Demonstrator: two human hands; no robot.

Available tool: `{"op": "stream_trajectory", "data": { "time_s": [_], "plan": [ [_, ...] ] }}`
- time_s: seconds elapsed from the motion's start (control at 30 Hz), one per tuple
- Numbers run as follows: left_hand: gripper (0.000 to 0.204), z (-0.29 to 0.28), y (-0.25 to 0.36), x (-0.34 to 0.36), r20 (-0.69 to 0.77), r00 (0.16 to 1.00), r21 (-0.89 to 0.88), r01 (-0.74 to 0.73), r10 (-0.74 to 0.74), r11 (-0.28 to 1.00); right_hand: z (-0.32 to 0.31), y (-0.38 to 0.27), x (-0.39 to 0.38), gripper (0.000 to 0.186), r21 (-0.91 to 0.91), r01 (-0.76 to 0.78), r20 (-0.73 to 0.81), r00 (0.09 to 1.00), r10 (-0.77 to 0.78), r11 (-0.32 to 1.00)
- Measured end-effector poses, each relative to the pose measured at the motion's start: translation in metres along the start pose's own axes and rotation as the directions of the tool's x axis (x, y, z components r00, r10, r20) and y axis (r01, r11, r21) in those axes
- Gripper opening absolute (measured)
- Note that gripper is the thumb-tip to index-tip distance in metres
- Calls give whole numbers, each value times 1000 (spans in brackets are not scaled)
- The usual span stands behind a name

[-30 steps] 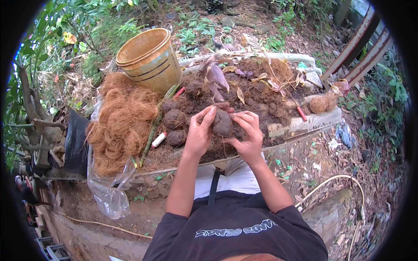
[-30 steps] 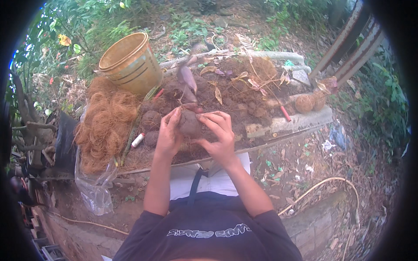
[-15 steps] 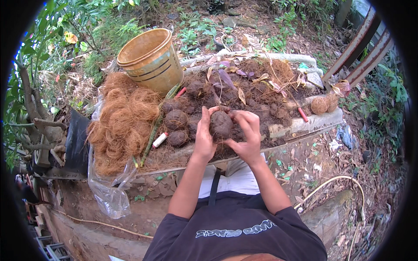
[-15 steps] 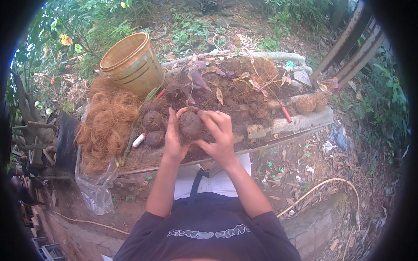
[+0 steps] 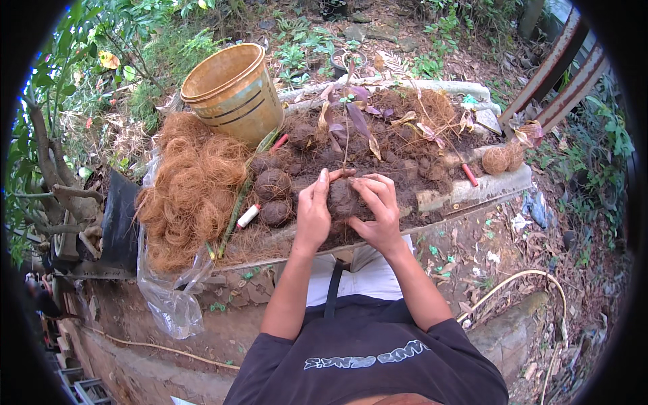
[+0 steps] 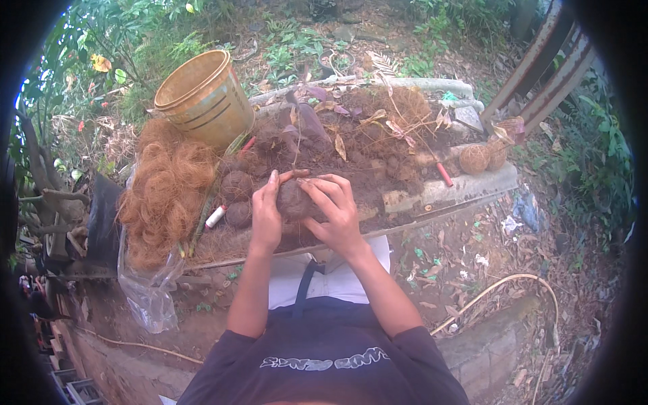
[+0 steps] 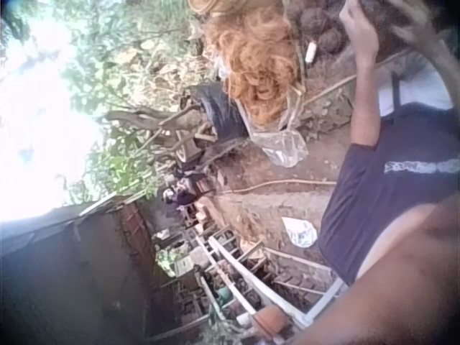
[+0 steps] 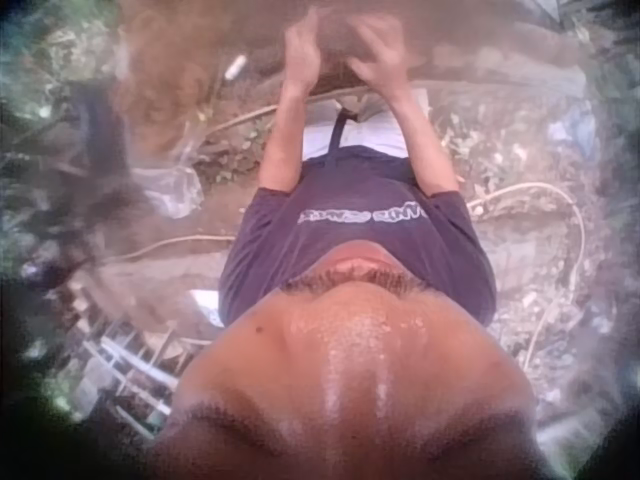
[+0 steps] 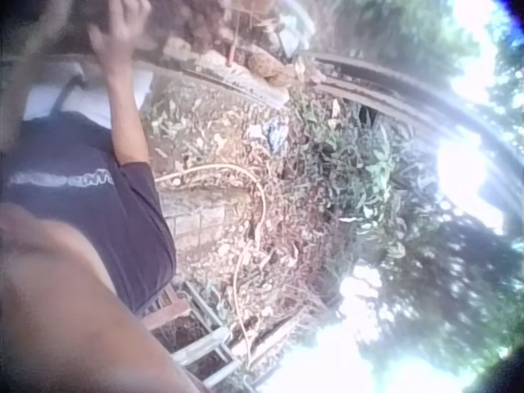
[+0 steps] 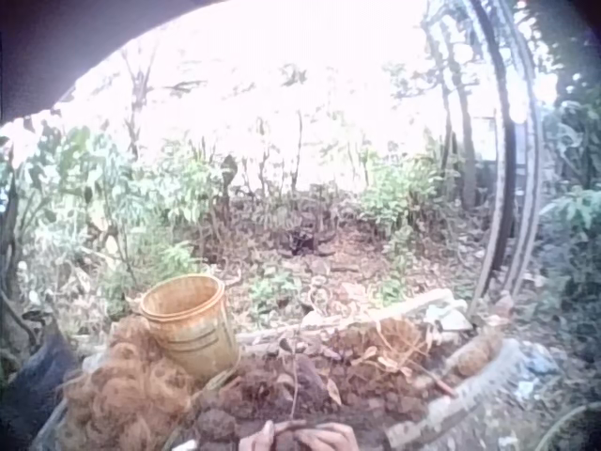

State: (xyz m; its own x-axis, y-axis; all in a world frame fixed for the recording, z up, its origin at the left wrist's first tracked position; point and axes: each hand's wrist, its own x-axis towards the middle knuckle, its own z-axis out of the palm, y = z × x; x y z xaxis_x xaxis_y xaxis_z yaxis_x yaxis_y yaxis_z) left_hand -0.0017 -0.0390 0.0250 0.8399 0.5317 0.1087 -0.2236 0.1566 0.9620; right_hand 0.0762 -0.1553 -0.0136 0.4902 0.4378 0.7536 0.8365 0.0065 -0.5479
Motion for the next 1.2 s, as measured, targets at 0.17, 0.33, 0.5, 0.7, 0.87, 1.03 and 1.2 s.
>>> {"op": "stream_trajectory", "data": {
  "time_s": [0.17,0.33,0.5,0.7,0.87,1.03,1.2],
  "plan": [
    [40,-3,-16,8,33,991,-606,122,-129,786,2,-12,8,56,-23,29,27,999,-28,999],
    [34,-2,-13,7,9,976,-538,187,-216,822,-1,-10,8,53,-170,166,92,984,-152,971],
    [29,-12,-24,10,60,980,-413,197,-189,889,3,-5,0,53,-109,155,47,987,-150,982],
    [27,-19,-36,21,-66,994,-267,67,-88,961,1,-1,16,53,-54,106,138,986,-97,993],
    [25,-5,-18,22,-52,995,-261,74,-91,962,1,-1,23,49,24,-19,113,993,16,1000],
    [23,-16,-44,23,-185,981,-141,33,-59,990,3,-6,15,46,97,-137,133,983,123,986],
    [30,0,-4,14,-29,995,-293,88,-101,952,9,10,7,52,551,-370,147,925,350,748]
  ]
}}
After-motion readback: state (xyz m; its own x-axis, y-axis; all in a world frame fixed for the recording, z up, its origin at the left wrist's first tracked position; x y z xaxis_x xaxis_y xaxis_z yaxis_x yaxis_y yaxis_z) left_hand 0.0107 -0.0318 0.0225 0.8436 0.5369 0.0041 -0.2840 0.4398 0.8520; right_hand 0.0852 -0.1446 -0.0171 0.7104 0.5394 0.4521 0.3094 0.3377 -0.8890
